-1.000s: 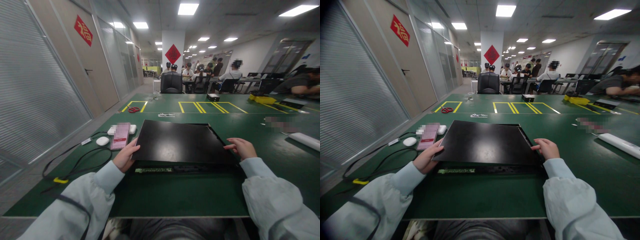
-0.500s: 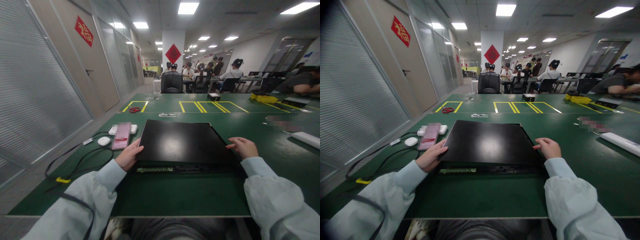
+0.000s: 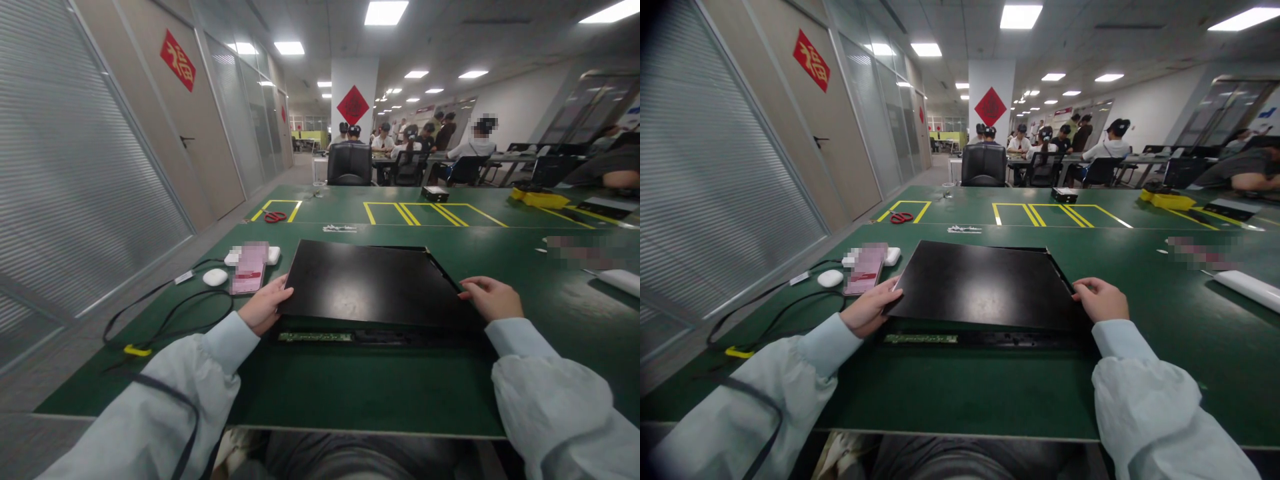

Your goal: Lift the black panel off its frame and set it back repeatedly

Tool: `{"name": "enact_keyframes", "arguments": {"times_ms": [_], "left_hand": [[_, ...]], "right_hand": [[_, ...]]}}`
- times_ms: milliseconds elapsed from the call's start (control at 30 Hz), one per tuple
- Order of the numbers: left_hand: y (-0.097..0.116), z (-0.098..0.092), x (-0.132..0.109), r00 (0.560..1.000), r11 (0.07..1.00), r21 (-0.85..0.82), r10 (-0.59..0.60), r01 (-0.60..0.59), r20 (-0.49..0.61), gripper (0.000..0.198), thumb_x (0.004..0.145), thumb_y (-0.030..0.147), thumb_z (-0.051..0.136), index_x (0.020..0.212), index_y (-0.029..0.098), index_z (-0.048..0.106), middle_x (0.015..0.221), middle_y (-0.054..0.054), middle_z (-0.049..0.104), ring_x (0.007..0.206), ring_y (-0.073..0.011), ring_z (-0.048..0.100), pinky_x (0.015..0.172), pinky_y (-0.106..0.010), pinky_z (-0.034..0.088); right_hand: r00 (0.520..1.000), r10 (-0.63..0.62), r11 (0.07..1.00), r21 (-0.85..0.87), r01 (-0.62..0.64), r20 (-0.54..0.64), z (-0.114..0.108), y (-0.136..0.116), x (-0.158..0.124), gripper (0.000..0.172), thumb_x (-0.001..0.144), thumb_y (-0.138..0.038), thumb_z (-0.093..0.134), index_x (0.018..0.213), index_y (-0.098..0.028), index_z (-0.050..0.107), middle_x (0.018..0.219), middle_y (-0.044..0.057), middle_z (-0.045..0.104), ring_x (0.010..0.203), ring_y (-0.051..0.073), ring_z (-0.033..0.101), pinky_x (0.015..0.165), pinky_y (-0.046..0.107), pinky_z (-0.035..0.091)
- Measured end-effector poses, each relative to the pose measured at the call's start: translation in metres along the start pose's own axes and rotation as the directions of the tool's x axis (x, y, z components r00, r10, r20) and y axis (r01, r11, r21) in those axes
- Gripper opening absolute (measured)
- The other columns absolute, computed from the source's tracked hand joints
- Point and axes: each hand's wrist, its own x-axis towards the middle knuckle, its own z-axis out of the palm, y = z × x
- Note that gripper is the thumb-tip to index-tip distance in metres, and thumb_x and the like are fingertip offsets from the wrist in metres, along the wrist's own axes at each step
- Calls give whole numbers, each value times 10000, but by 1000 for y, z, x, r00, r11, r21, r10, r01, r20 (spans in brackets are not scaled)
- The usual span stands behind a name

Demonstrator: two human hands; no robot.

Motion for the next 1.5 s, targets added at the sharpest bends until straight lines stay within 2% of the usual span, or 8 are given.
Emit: {"name": "enact_keyframes", "arguments": {"times_ms": [200, 433, 567, 700, 833, 1133, 1333, 1500], "left_hand": [[-4, -2, 1, 995, 999, -45, 5, -9, -98, 631, 766, 57, 973, 1360, 122, 771, 1184, -148, 909, 1105, -315, 884, 1014, -380, 697], [-7, -8, -1, 993, 1000, -22, 6, -8, -122, 568, 795, 86, 975, 1321, 130, 769, 1165, -145, 907, 1103, -306, 877, 898, -328, 696], [-7, -6, -2, 994, 1000, -6, 23, -24, -106, 622, 797, 120, 998, 1374, 121, 765, 1231, -166, 900, 1159, -319, 867, 959, -344, 695], [-6, -3, -3, 997, 999, 1, 37, -38, -65, 742, 804, 139, 1005, 1496, 152, 735, 1269, -154, 900, 1197, -332, 863, 1059, -395, 683], [-5, -1, -4, 998, 999, -9, 43, -43, -50, 841, 796, 146, 1013, 1574, 154, 693, 1293, -163, 894, 1226, -349, 856, 1087, -416, 676], [-5, 2, -5, 996, 998, 20, 54, -52, -70, 702, 786, 177, 1023, 1442, 139, 776, 1296, -156, 892, 1298, -361, 824, 1111, -415, 659], [-4, 4, -7, 997, 999, 17, 47, -46, -67, 717, 800, 156, 999, 1478, 150, 766, 1311, -155, 889, 1309, -363, 818, 1121, -416, 655], [-2, 6, -7, 997, 999, 30, 42, -40, -59, 736, 807, 172, 996, 1504, 153, 760, 1341, -162, 881, 1348, -373, 800, 1150, -422, 644]], "right_hand": [[999, 18, 999, -36, -17, 31, -2, -4, -2, 296, 632, -503, 593, 783, -313, 763, 723, 79, 813, 901, 389, 766, 769, 453, 494], [998, 28, 999, -41, -26, 50, -4, -4, -1, 329, 647, -517, 588, 814, -308, 779, 756, 77, 831, 973, 408, 784, 839, 482, 520], [997, 6, 999, -43, -2, 79, -3, 6, 7, 323, 658, -504, 638, 842, -298, 803, 758, 71, 835, 956, 406, 793, 802, 469, 539], [998, -37, 998, -40, 39, 42, 0, 13, 10, 281, 690, -471, 657, 840, -292, 812, 730, 67, 827, 892, 388, 800, 765, 458, 552], [999, -44, 998, -37, 45, 32, 2, 14, 8, 266, 702, -462, 651, 834, -297, 811, 718, 59, 826, 805, 370, 787, 746, 464, 556], [999, 2, 999, -39, 0, 45, 0, 7, 4, 287, 681, -467, 612, 822, -301, 799, 749, 64, 837, 837, 373, 777, 832, 492, 551], [999, -26, 999, -42, 28, 36, 1, 9, 5, 280, 687, -470, 626, 819, -302, 807, 725, 53, 832, 763, 358, 761, 779, 482, 542], [999, -18, 999, -33, 19, 41, 1, 10, 5, 280, 703, -469, 626, 830, -303, 812, 744, 53, 839, 786, 364, 773, 826, 497, 561]]}}
